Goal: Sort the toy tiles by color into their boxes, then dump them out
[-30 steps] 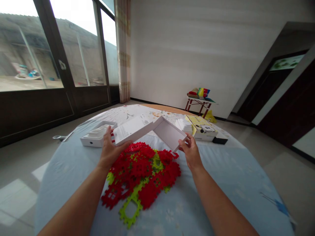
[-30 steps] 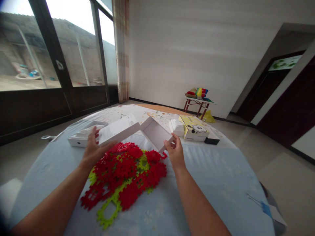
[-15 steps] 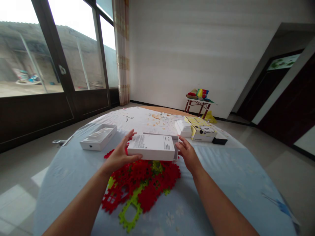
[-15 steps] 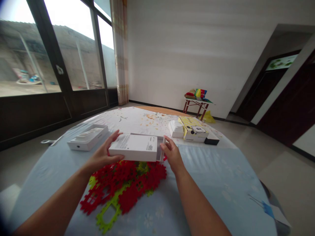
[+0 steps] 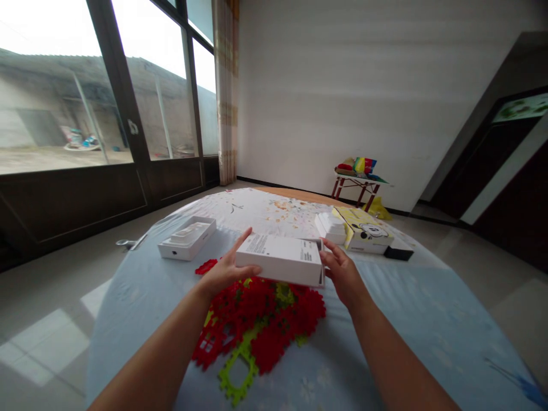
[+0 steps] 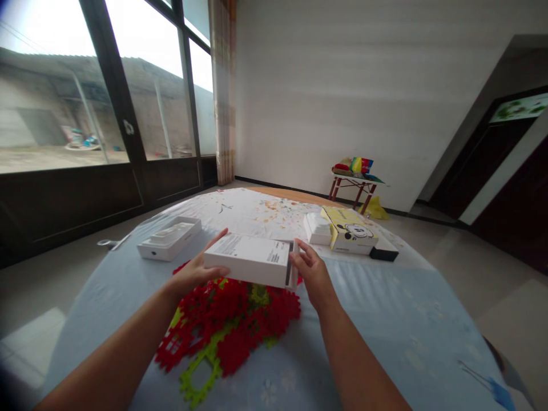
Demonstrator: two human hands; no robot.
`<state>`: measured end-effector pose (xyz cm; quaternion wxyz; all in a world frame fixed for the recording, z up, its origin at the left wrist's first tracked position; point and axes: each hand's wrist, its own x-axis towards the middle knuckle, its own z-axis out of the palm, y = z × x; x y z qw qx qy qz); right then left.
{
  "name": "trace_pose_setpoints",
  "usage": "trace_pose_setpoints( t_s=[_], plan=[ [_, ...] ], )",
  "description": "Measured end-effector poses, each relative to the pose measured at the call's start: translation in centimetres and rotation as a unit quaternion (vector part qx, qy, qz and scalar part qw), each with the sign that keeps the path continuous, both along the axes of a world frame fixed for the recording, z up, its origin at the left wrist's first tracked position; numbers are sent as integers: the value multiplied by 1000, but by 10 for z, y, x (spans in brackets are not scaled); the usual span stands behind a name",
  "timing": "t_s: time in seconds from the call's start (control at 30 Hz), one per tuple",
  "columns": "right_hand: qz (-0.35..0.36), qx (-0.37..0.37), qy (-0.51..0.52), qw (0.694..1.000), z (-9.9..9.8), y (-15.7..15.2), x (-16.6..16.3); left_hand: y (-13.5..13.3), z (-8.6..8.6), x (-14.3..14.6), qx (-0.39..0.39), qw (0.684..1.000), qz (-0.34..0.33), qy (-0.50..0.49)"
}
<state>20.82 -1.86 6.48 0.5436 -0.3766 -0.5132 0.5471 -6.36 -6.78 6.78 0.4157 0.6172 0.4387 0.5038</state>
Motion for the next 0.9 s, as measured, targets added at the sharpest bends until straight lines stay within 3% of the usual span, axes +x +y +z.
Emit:
trace_pose_setpoints(
  t_s=[0.27, 0.5, 0.6, 0.77, 0.9],
  plan=[
    [-24, -70, 15, 997, -1, 6, 5, -1, 9, 1, -20, 995, -100, -5],
    [-11, -69, 17, 997, -4, 9, 7, 7, 11, 5, -10, 998, -65, 19],
    [-21, -72, 27, 997, -4, 10, 8, 11, 8, 6, -23, 995, -98, -16],
    [-4, -81, 16, 997, -5, 12, 10, 15, 4, 3, -94, 983, -117, -108],
    [20, -92, 21, 995, -4, 11, 9, 13, 5, 1, -123, 984, -90, -93]
  ],
)
